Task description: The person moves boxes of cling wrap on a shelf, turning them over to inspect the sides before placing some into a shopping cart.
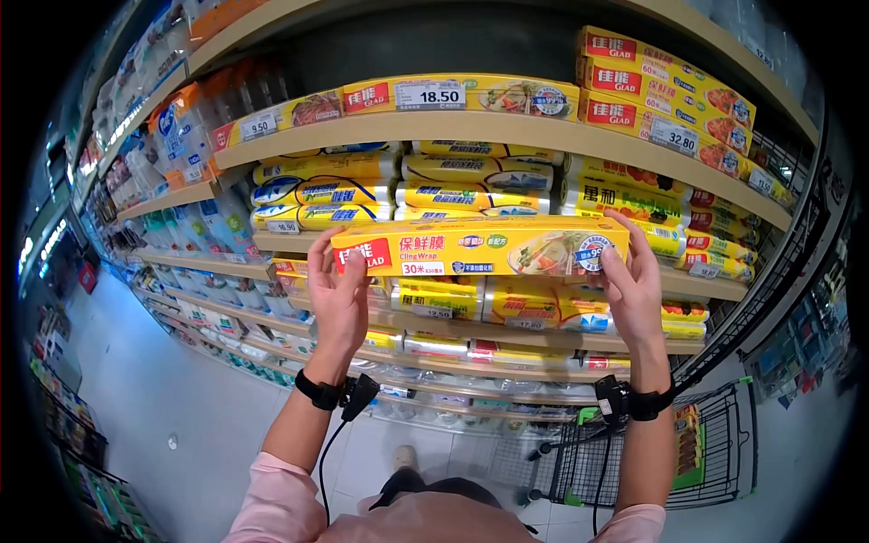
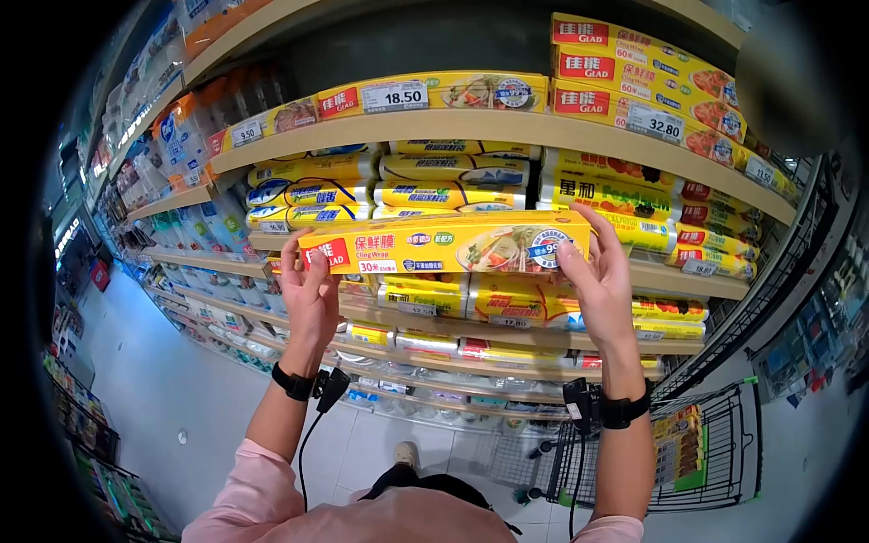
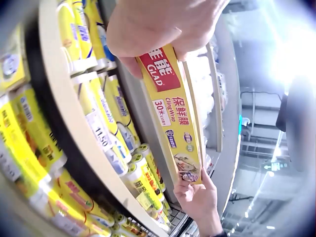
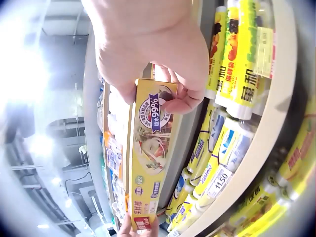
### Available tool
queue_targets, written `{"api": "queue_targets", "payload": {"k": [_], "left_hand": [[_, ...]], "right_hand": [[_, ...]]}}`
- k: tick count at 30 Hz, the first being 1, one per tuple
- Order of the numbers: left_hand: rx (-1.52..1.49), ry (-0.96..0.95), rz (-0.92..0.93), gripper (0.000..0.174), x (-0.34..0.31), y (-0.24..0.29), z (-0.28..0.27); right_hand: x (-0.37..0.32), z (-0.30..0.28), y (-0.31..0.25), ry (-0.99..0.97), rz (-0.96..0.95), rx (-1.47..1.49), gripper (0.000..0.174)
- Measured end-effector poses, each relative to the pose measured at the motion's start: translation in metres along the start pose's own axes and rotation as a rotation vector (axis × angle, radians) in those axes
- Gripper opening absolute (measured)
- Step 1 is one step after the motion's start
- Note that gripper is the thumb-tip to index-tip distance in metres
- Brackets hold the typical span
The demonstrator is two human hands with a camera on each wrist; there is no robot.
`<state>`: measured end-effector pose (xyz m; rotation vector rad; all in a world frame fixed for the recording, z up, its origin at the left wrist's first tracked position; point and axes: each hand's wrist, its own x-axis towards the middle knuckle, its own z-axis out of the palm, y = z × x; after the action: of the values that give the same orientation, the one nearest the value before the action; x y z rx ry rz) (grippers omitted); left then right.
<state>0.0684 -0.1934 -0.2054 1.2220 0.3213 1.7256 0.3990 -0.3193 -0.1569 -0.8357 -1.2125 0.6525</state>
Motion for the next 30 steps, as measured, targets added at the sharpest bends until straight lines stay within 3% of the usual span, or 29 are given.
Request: {"api": "queue_targets", "payload": {"k": [5,10,14,16,18,23,30], "left_hand": [[0.262,-0.080,0.327,0.050,0.075,0.034,0.010],[0.415,-0.136,0.481,0.049,0.162,0.079,0.018],[0.650,-0.302,0.373,0.052,0.220,0.118,0.022],[0.816,-0.378,0.372,0.051,0.249,0.118,0.020],[1.004,-0.430,0.482,0.049,0.275,0.113,0.016],[1.151,-0.458,0.409,0.039,0.304,0.110,0.025],[1.237,-0.539,0.413,0.033,0.316,0.096,0.047]], "right_hand": [[0.047,0.021,-0.050,-0.005,-0.213,-0.333,0.055],[0.113,0.050,-0.096,-0.026,-0.431,-0.624,0.062],[0.163,0.073,-0.126,-0.020,-0.514,-0.985,0.066],[0.193,0.074,-0.132,-0.033,-0.514,-1.248,0.061],[0.211,0.087,-0.134,-0.040,-0.469,-1.245,0.056],[0.246,0.096,-0.135,-0.076,-0.486,-1.587,0.050],[0.263,0.123,-0.139,-0.189,-0.019,-1.683,0.058]]}}
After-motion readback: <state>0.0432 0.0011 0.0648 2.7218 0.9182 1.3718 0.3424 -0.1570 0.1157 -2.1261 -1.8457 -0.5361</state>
